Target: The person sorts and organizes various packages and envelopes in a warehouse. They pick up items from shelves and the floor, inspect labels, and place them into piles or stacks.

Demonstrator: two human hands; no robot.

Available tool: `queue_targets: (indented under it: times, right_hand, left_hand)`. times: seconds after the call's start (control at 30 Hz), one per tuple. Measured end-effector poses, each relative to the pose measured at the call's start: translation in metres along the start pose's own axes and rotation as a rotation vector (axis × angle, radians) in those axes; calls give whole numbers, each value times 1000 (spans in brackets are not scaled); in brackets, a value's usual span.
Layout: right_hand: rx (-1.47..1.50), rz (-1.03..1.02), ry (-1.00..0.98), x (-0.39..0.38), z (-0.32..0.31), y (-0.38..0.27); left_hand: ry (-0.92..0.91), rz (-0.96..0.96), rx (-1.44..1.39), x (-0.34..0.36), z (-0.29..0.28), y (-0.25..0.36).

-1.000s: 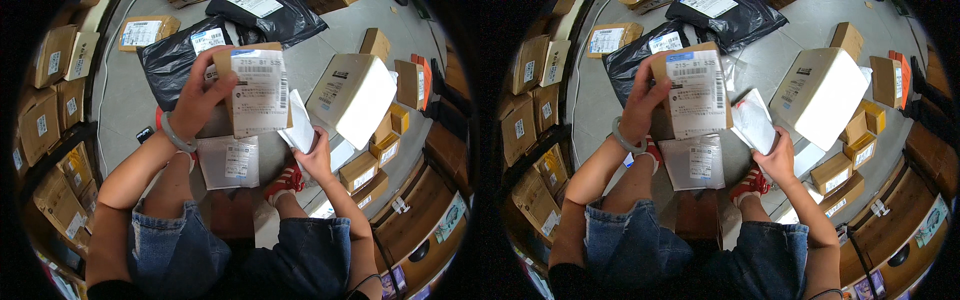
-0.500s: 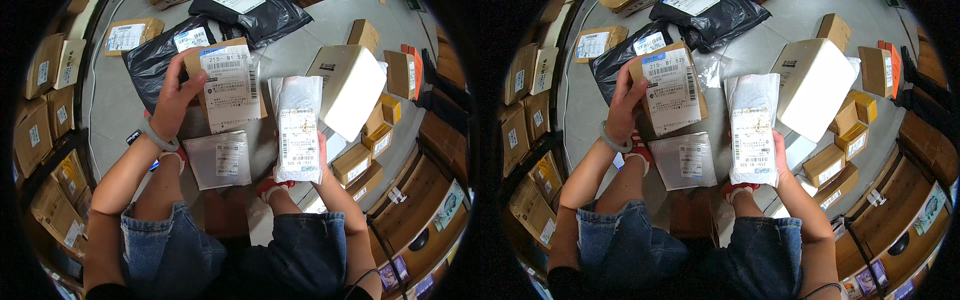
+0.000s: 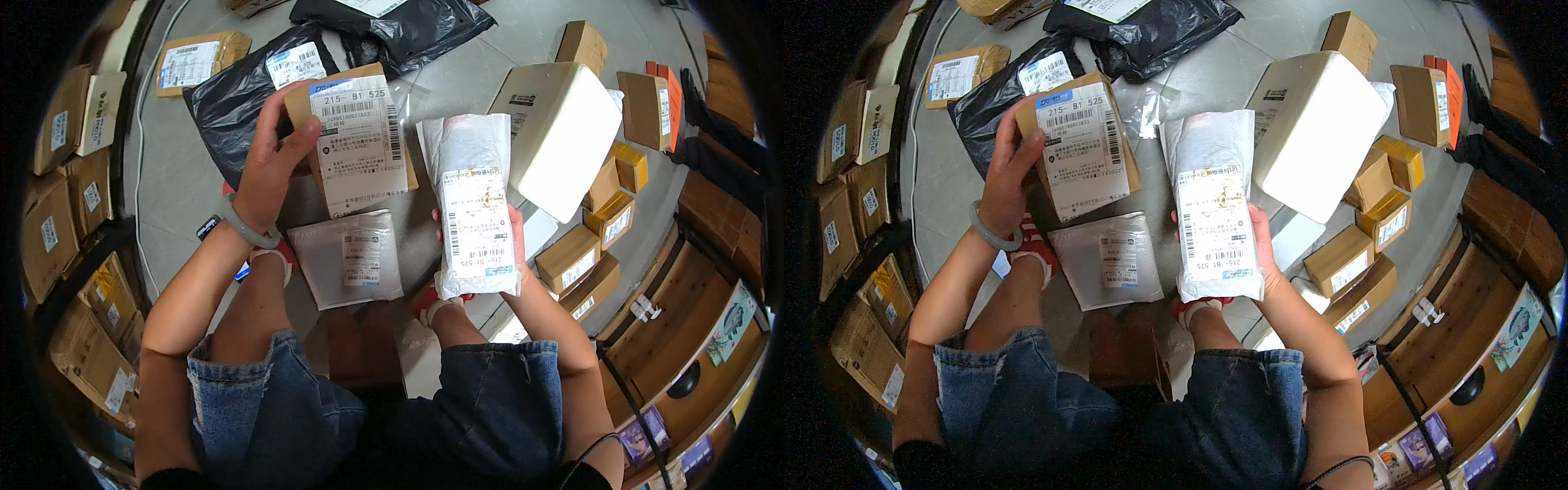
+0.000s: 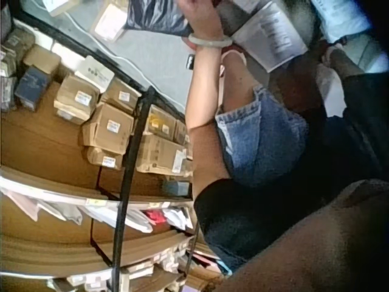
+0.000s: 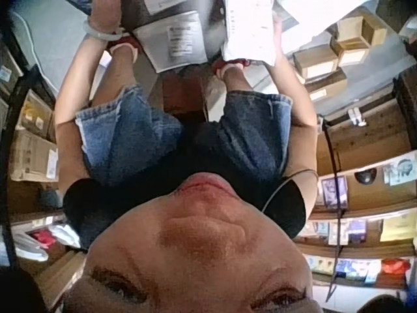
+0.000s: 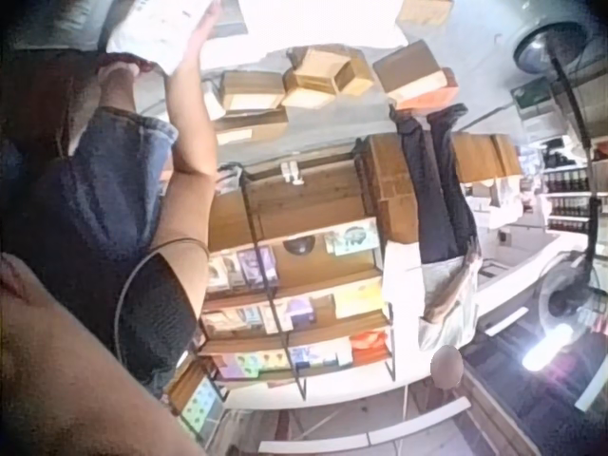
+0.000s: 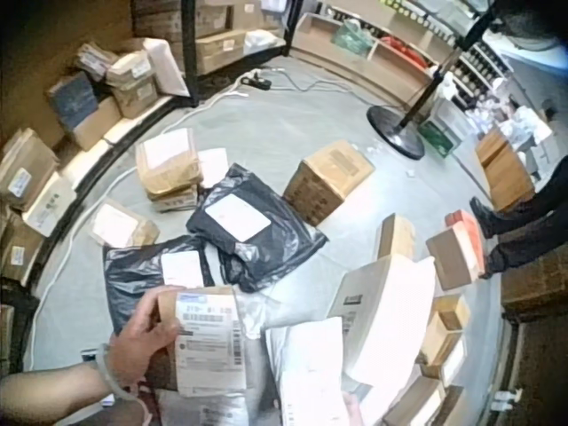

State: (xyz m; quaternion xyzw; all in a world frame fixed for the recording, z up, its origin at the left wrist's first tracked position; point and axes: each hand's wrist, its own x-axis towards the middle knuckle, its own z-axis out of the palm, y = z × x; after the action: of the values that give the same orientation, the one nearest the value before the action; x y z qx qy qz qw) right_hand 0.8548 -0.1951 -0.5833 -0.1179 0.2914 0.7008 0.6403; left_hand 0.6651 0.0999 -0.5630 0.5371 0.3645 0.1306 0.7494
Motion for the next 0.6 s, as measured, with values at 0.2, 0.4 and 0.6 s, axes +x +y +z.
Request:
queue_targets:
  times: [0.2,0.4,0.6]
  right_hand:
    - [26,11,-11,-2,-1,-2]
    - [61,37,-3,-4,-3,-4]
    - [41,41,33,-2,-6,-3]
  left_hand:
    - [-17,35,-6,2,2,-2]
    - [-30,23,-20,2,6,-1]
    - [-31,26,-12,1,2,-1]
